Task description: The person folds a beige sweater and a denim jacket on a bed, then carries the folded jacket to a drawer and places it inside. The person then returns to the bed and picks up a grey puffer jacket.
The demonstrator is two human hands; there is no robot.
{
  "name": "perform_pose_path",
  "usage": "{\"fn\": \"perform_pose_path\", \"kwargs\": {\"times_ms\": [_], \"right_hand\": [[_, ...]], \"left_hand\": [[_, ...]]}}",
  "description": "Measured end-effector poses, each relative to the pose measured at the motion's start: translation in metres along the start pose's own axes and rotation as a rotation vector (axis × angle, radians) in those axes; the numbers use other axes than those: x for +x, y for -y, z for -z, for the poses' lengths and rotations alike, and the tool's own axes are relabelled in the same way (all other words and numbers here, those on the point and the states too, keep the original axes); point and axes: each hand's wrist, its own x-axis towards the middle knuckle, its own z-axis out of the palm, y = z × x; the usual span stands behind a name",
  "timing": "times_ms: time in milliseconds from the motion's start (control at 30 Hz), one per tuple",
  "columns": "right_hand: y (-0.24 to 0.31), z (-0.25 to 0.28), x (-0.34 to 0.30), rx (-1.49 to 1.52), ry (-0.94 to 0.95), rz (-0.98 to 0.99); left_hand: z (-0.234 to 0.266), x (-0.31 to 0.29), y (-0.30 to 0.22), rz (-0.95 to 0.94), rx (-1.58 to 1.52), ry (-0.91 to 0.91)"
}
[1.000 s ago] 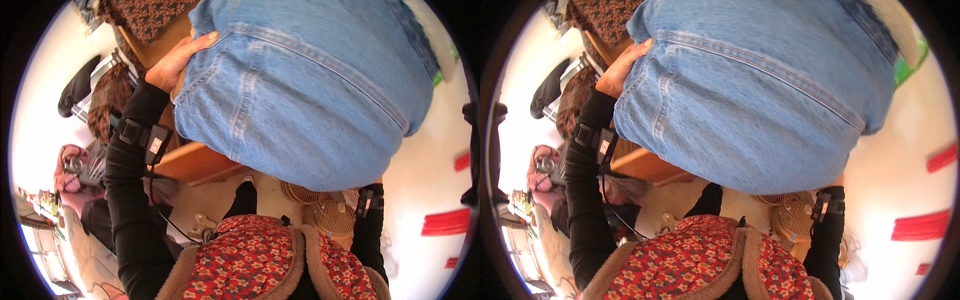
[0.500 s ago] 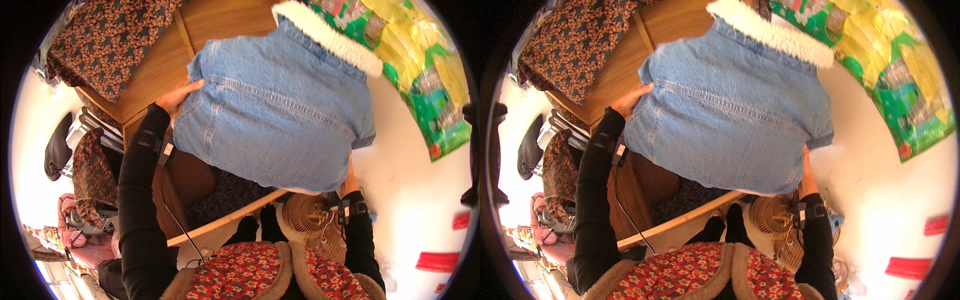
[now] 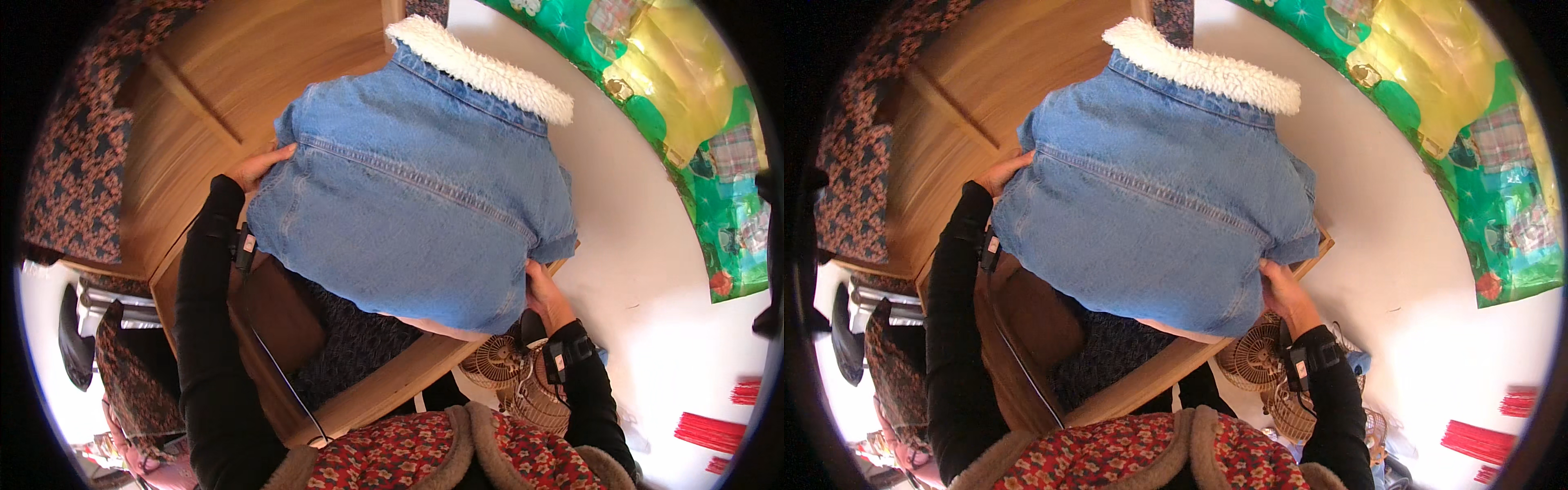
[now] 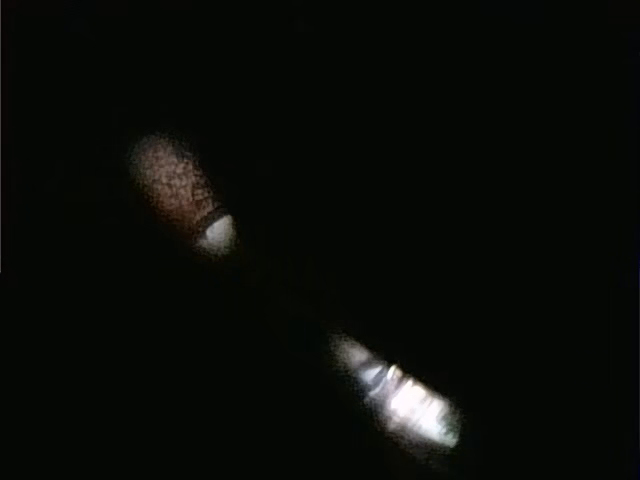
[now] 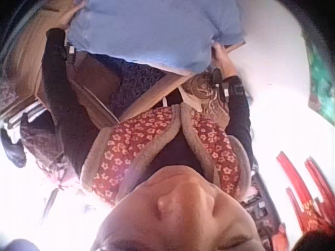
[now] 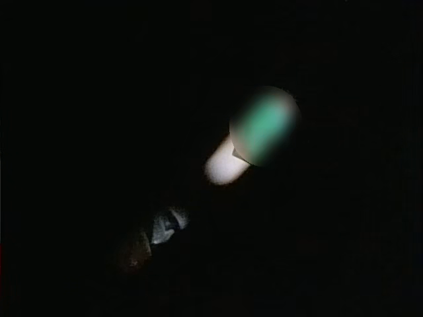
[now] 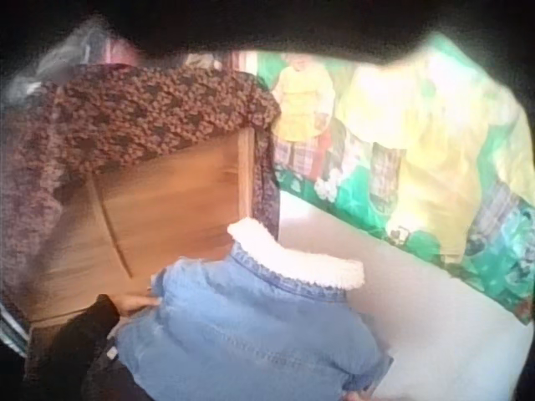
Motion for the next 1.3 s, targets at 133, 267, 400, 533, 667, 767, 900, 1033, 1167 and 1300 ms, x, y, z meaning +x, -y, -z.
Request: {"fn": "perform_pose_path", "kwargs": {"times_ms": [133,267,400,533,667,767,900,1033,1167,1300], "right_hand": [[-0.005,-0.006,-0.027,-0.091,0.022,-0.153],[0.037,-0.017,-0.082,-0.430,-0.045,-0.438],[0.096,-0.037,-0.079,-1.102,-0.231,-0.196],[0.071,-0.076,0.012,-1.720,0.040,0.550],[0.004,-0.088,0.084,-1.986,0.208,0.223],[-0.020,-0.076,0.095,-1.980,0.225,0.174],[-0.019,-0.069,0.094,-1.999,0.243,0.228],[-0.007,-0.070,0.099,-2.014,0.271,0.238],[0.002,-0.062,0.103,-1.949,0.284,0.296],[-0.005,-0.052,0.114,-1.944,0.296,0.218]], "left_hand": [[0.021,0.052,-0.001,0.004,0.260,0.040],[0.014,0.144,0.069,-0.116,0.549,0.134],[0.000,0.202,0.151,-0.355,1.008,-0.298],[-0.008,0.198,0.148,-0.144,1.058,-0.357],[-0.004,0.151,0.131,-0.156,0.834,-0.584],[-0.004,0.083,0.180,-0.444,0.504,-1.088],[-0.081,0.027,0.297,-0.008,0.087,-1.012],[-0.173,0.045,0.364,-0.090,-0.726,-0.518],[-0.176,0.056,0.364,-0.159,-0.557,-0.642],[-0.174,0.063,0.350,-0.306,-0.255,-0.873]]}}
